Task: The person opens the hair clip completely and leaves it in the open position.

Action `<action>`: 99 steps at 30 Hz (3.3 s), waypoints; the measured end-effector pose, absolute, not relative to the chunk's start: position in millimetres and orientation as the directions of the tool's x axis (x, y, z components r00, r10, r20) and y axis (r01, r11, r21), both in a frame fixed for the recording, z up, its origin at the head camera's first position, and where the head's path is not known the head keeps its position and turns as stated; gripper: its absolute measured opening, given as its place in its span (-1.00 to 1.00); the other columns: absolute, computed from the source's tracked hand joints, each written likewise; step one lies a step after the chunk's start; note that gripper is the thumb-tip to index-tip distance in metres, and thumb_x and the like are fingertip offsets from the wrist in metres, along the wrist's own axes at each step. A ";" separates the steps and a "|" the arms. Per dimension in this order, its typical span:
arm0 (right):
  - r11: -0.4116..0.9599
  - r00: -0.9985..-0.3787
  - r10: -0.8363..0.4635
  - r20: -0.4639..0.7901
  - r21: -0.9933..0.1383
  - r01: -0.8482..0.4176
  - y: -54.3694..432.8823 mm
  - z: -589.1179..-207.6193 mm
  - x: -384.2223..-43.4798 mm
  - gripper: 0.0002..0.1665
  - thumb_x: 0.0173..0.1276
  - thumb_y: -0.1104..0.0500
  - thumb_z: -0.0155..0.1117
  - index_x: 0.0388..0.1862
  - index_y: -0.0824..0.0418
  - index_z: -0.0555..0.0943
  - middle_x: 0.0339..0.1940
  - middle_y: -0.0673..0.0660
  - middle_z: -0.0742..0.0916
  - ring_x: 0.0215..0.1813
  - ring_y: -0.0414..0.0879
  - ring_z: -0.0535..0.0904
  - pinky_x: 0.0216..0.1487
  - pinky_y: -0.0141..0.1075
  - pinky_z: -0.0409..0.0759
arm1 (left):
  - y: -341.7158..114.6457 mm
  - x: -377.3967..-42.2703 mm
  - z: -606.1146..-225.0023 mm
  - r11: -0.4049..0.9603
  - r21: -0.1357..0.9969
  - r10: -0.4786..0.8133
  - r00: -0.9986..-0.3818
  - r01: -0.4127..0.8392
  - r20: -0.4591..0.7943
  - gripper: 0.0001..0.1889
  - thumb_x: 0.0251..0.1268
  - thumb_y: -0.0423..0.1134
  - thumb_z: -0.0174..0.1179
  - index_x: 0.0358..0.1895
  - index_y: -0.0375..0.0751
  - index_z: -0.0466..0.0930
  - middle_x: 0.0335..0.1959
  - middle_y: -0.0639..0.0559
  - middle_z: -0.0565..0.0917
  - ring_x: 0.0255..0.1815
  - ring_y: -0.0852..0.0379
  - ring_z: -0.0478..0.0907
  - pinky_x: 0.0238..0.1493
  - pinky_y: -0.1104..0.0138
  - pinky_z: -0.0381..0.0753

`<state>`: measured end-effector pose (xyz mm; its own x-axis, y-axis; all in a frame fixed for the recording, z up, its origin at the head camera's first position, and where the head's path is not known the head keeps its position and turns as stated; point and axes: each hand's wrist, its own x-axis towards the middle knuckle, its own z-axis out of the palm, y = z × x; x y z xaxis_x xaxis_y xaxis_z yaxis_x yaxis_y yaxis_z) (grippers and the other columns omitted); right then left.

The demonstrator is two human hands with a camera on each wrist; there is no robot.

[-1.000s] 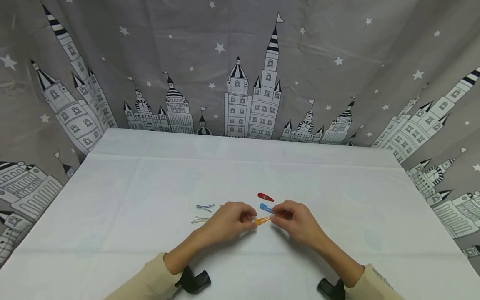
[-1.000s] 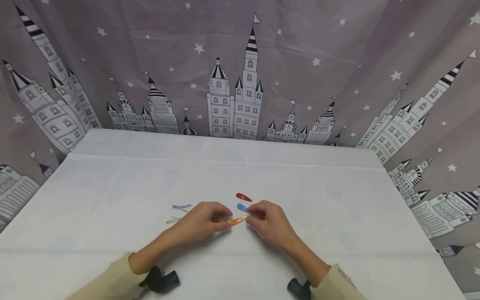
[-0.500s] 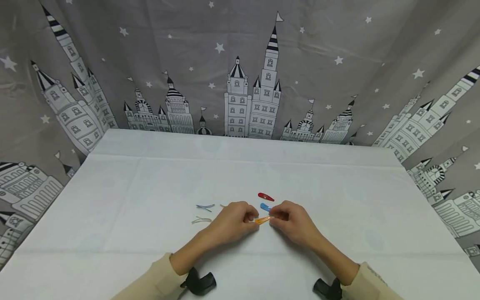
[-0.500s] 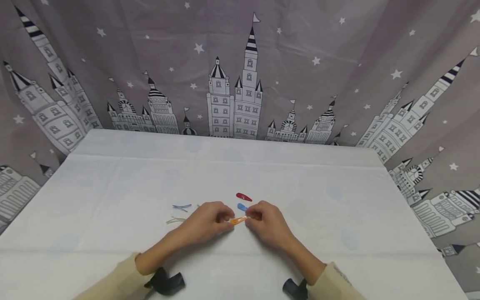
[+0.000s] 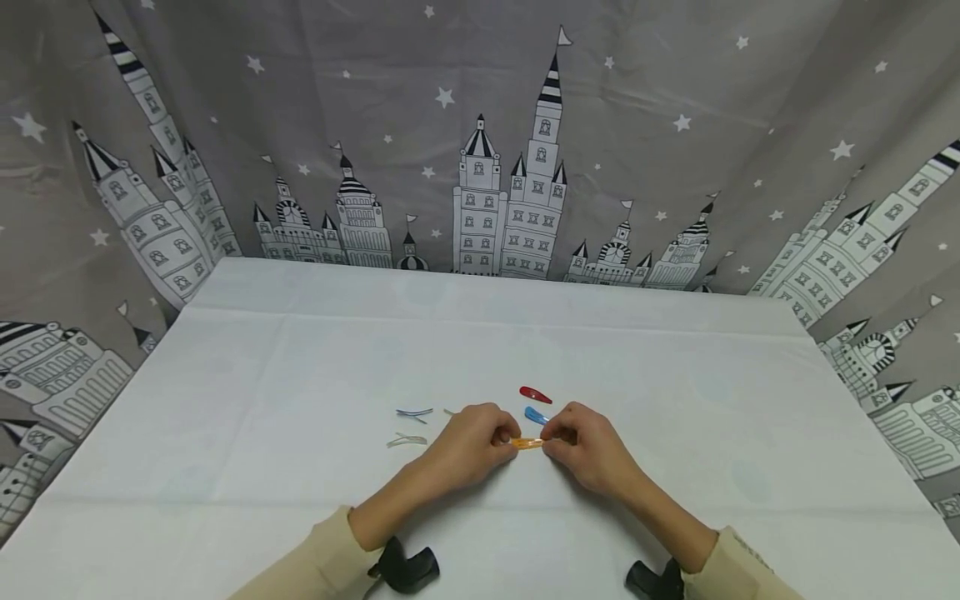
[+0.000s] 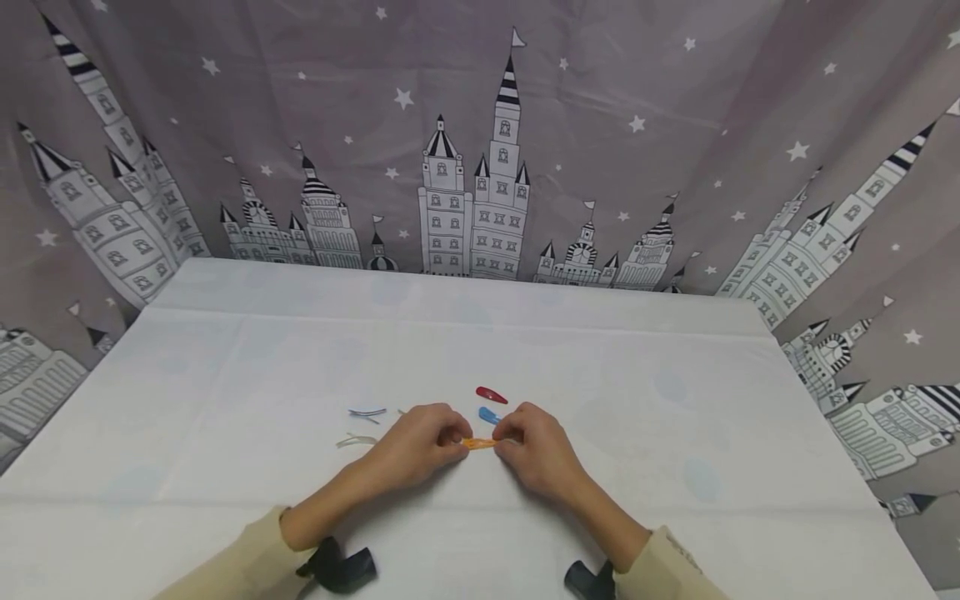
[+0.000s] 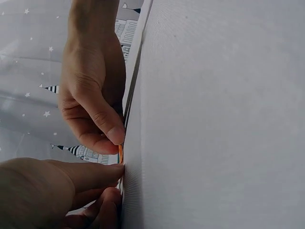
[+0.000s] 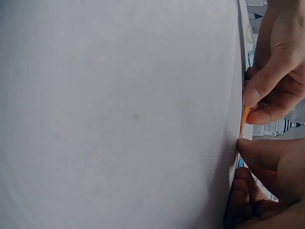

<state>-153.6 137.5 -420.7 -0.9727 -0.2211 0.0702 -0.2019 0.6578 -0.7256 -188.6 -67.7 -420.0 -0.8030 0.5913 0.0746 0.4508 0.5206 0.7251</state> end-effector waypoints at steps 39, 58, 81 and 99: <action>0.664 -0.959 -0.271 0.087 -0.704 -0.252 138.0 -422.7 -153.1 -0.88 0.19 0.32 0.43 -0.42 0.10 0.73 -0.41 -0.09 0.52 -0.31 -0.17 0.40 -0.25 -0.30 0.39 | -68.4 -188.1 -422.9 0.504 0.721 0.609 -0.788 0.475 0.093 -0.90 0.20 -0.43 0.31 -0.41 -0.15 0.68 -0.50 0.18 0.50 -0.43 0.26 0.44 -0.34 0.37 0.46; 0.635 -0.956 -0.282 0.078 -0.732 -0.247 139.0 -421.2 -151.2 -0.91 0.25 0.29 0.41 -0.39 0.09 0.72 -0.40 -0.12 0.56 -0.32 -0.19 0.43 -0.25 -0.32 0.41 | -72.5 -187.4 -421.8 0.478 0.751 0.631 -0.773 0.455 0.067 -0.97 0.22 -0.37 0.33 -0.37 -0.18 0.71 -0.50 0.21 0.53 -0.45 0.30 0.45 -0.35 0.39 0.47; 0.416 -0.924 -0.330 0.191 -0.850 -0.324 122.3 -407.7 -138.8 -0.89 0.35 0.34 0.30 -0.27 0.18 0.73 -0.33 -0.07 0.67 -0.25 -0.15 0.59 -0.12 -0.29 0.59 | -99.8 -172.6 -405.5 0.387 0.826 0.587 -0.800 0.410 0.122 -0.95 0.28 -0.34 0.32 -0.27 -0.13 0.75 -0.41 0.29 0.58 -0.38 0.29 0.49 -0.31 0.37 0.52; 0.315 -0.848 -0.443 0.292 -0.835 -0.452 89.7 -402.7 -131.2 -0.86 0.36 0.38 0.26 -0.23 0.23 0.73 -0.30 0.02 0.71 -0.26 -0.22 0.58 -0.17 -0.31 0.58 | -138.6 -161.5 -396.6 0.314 0.823 0.623 -0.757 0.473 0.197 -0.93 0.35 -0.28 0.27 -0.26 -0.08 0.74 -0.36 0.29 0.58 -0.35 0.30 0.50 -0.28 0.38 0.54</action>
<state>-131.2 89.7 -402.7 -0.8478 -0.4429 0.2918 -0.4517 0.3147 -0.8348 -161.5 -138.6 -396.6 -0.7572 0.6228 0.1968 0.4726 0.3143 0.8233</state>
